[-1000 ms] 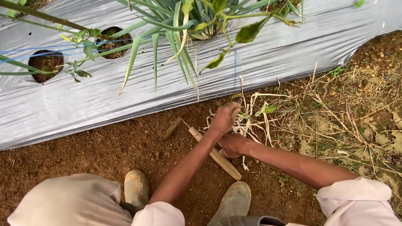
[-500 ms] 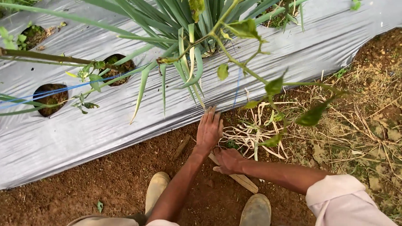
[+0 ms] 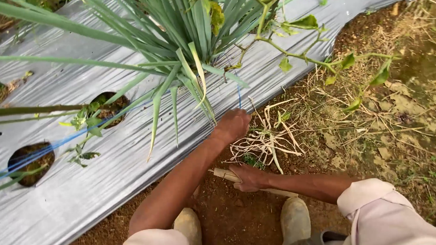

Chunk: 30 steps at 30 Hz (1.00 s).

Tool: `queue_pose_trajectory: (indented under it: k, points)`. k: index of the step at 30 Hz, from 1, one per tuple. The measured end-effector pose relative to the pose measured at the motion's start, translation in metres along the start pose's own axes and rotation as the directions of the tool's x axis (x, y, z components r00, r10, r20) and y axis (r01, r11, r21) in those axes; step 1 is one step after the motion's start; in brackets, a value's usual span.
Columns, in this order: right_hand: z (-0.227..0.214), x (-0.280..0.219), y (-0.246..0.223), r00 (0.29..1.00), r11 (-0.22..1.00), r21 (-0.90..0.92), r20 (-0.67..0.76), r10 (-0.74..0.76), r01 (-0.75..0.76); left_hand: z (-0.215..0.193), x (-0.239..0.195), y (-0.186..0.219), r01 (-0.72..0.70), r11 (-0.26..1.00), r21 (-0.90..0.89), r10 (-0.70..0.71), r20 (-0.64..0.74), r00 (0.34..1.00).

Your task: Tying green onion plants to a support line using string and clearing soil around the base with a small hand tool.

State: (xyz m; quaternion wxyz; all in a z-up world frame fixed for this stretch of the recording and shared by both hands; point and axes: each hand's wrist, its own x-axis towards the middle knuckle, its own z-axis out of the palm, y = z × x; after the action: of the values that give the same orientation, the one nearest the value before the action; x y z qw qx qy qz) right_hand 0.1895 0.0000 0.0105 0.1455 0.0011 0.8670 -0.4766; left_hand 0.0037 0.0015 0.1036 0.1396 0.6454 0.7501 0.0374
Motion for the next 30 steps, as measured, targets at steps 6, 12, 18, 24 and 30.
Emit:
queue_pose_trajectory:
  k: [6, 12, 18, 24, 30]
  points:
    - [-0.009, 0.001, -0.029, 0.97, 0.965, 0.129, -0.057, 0.236, -0.228, -0.078, -0.03, 0.023, -0.289, 0.957, 0.013, 0.288, 0.023, 0.957]
    - [0.013, 0.007, -0.024, 0.872, 0.803, 0.428, -0.067, 0.485, -0.414, -0.057, 0.0, 0.024, -0.501, 0.86, -0.096, 0.498, -0.055, 0.866]
    - [0.047, -0.014, -0.05, 0.758, 0.489, 0.82, -0.107, 0.643, -0.298, -0.037, 0.051, 0.048, -0.581, 0.814, -0.013, 0.573, -0.141, 0.807]
    - [0.117, -0.017, -0.018, 0.246, 0.094, 0.992, -0.113, 0.963, 0.089, -0.009, 0.122, 0.095, -0.534, 0.833, -0.148, 0.449, -0.382, 0.807]
    - [0.187, -0.007, -0.028, -0.085, 0.091, 0.914, -0.062, 0.994, 0.396, 0.013, 0.117, 0.111, -0.598, 0.801, -0.043, 0.56, -0.302, 0.772]
